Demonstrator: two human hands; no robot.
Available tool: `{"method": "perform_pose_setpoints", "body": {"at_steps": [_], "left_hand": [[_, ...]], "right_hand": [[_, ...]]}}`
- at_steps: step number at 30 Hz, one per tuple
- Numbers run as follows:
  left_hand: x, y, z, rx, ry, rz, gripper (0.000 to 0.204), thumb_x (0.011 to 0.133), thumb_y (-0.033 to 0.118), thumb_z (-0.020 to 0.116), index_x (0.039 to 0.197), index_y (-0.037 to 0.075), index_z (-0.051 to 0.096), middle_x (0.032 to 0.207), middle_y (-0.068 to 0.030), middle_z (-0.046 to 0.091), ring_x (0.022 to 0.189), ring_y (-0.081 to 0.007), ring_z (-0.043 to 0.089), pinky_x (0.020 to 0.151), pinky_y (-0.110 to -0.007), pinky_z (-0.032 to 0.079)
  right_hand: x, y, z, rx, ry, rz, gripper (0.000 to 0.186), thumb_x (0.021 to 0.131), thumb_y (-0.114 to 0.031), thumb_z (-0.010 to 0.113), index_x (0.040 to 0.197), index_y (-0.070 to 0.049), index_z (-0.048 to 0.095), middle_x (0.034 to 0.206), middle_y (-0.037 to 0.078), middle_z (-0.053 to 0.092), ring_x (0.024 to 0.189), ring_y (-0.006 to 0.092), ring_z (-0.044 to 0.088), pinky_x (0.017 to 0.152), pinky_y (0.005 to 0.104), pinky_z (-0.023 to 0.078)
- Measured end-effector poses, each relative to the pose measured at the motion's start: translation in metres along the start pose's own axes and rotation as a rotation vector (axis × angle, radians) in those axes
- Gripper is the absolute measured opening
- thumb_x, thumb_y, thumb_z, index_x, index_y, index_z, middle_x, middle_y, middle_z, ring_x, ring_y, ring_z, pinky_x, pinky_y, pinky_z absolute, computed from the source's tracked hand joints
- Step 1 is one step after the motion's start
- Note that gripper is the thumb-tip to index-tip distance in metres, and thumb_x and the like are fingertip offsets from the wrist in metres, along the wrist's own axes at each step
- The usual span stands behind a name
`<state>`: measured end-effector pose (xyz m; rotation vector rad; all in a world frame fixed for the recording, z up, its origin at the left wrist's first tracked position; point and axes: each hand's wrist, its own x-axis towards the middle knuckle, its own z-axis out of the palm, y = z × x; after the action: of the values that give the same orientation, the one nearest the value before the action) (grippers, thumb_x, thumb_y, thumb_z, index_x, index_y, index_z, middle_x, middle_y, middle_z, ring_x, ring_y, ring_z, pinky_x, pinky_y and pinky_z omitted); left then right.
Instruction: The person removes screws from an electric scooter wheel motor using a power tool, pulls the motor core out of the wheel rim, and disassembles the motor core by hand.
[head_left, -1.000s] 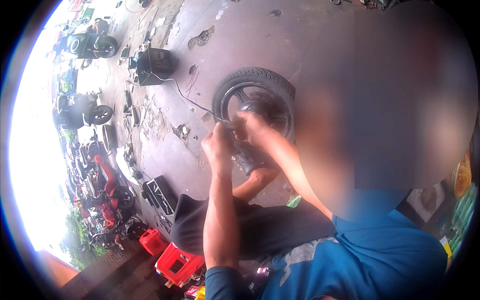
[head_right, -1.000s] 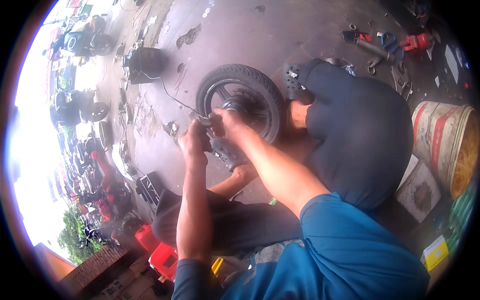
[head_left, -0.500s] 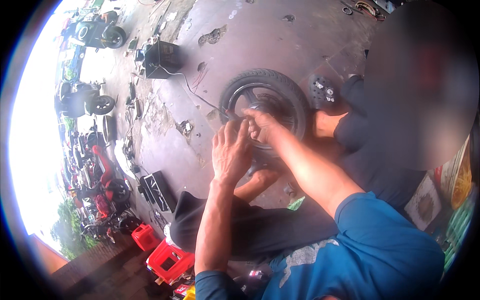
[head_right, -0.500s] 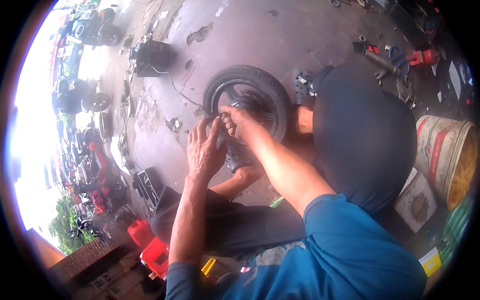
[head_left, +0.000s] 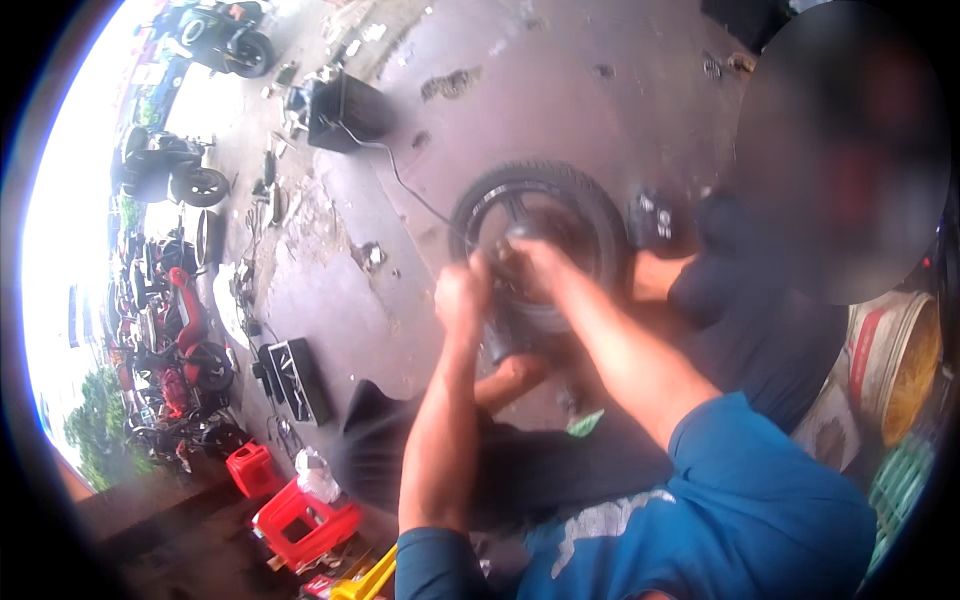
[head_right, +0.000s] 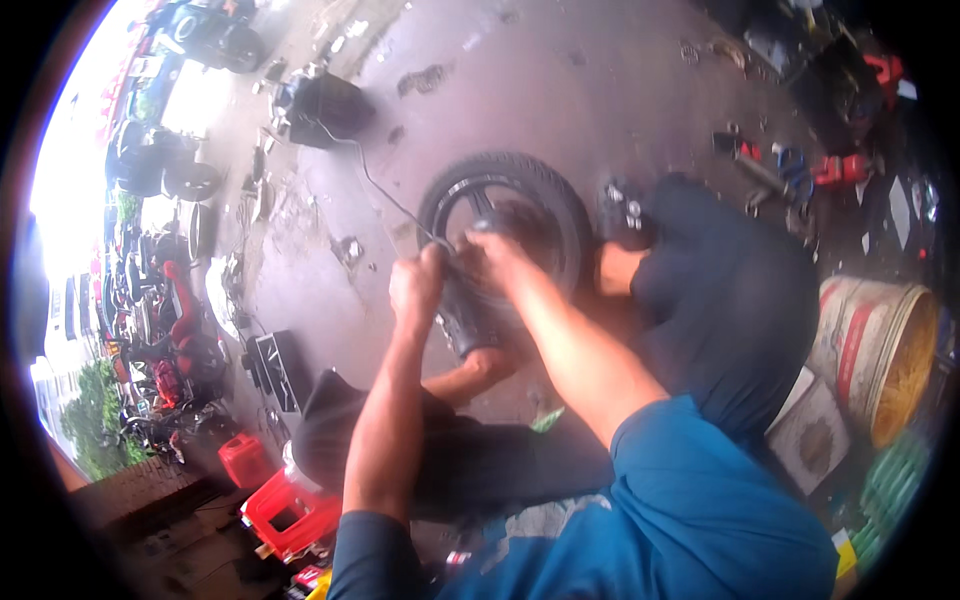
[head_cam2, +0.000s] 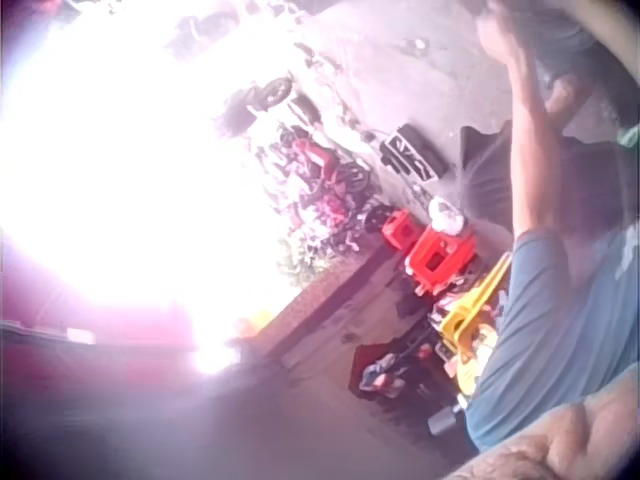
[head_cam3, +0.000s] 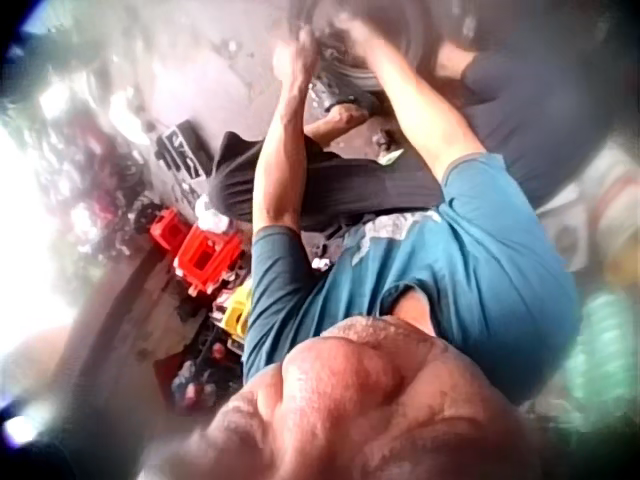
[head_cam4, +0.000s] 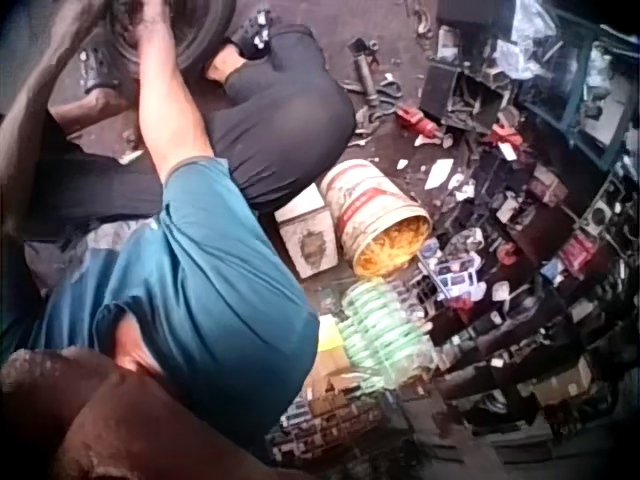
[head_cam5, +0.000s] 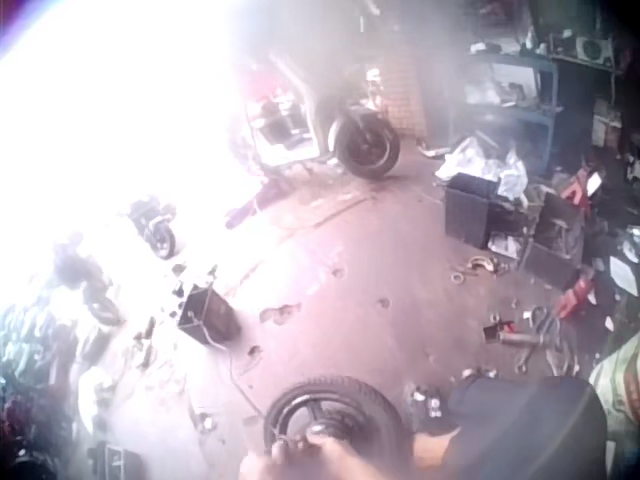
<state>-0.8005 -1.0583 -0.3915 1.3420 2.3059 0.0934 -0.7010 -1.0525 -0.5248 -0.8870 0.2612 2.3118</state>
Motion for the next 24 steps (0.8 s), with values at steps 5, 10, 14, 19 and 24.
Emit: {"method": "perform_pose_setpoints", "body": {"at_steps": [5,10,14,19,24], "left_hand": [[-0.016,-0.023,0.019,0.173,0.354,0.97,0.036,0.08,0.02,0.065,0.113,0.007,0.056,0.101,-0.0136,0.056,0.098,-0.0334,0.056,0.082,-0.043,0.046],[-0.036,-0.006,0.004,0.257,0.277,1.041,0.05,0.078,0.02,0.066,0.125,0.01,0.052,0.122,-0.0167,0.05,0.109,-0.0327,0.052,0.091,-0.044,0.044],[-0.026,0.0,-0.005,0.519,0.236,1.022,0.04,0.078,0.019,0.063,0.115,0.003,0.058,0.114,-0.0147,0.055,0.105,-0.0294,0.055,0.084,-0.041,0.045],[-0.012,0.002,-0.007,0.52,0.2,0.964,0.019,0.079,0.019,0.062,0.085,0.002,0.071,0.085,-0.0125,0.066,0.086,-0.0309,0.063,0.078,-0.042,0.047],[-0.001,-0.02,0.013,-0.297,-0.206,-0.019,0.055,0.086,0.054,0.051,0.094,0.004,0.074,0.091,-0.0192,0.071,0.094,-0.0378,0.067,0.084,-0.044,0.05]], "right_hand": [[0.036,0.007,-0.038,0.051,0.002,-0.081,0.024,0.094,-0.036,0.059,0.092,-0.013,0.066,0.084,0.0,0.064,0.077,0.0123,0.061,0.065,0.0307,0.048],[0.012,-0.003,-0.014,0.039,-0.033,-0.042,0.024,0.092,-0.04,0.063,0.088,-0.016,0.062,0.07,-0.005,0.056,0.056,0.007,0.05,0.047,0.0198,0.039],[0.032,-0.012,-0.027,-0.028,0.077,-0.004,0.031,0.084,-0.046,0.072,0.081,-0.018,0.059,0.062,-0.007,0.048,0.05,0.0058,0.044,0.042,0.0191,0.033],[0.041,-0.007,-0.037,-0.048,0.025,-0.063,0.034,0.086,-0.05,0.068,0.081,-0.018,0.06,0.066,-0.003,0.055,0.055,0.0094,0.052,0.044,0.0213,0.037],[0.035,-0.007,-0.04,0.004,-0.207,0.041,0.023,0.098,-0.031,0.049,0.095,-0.016,0.067,0.089,-0.002,0.069,0.085,0.0153,0.063,0.076,0.0305,0.046]]}}
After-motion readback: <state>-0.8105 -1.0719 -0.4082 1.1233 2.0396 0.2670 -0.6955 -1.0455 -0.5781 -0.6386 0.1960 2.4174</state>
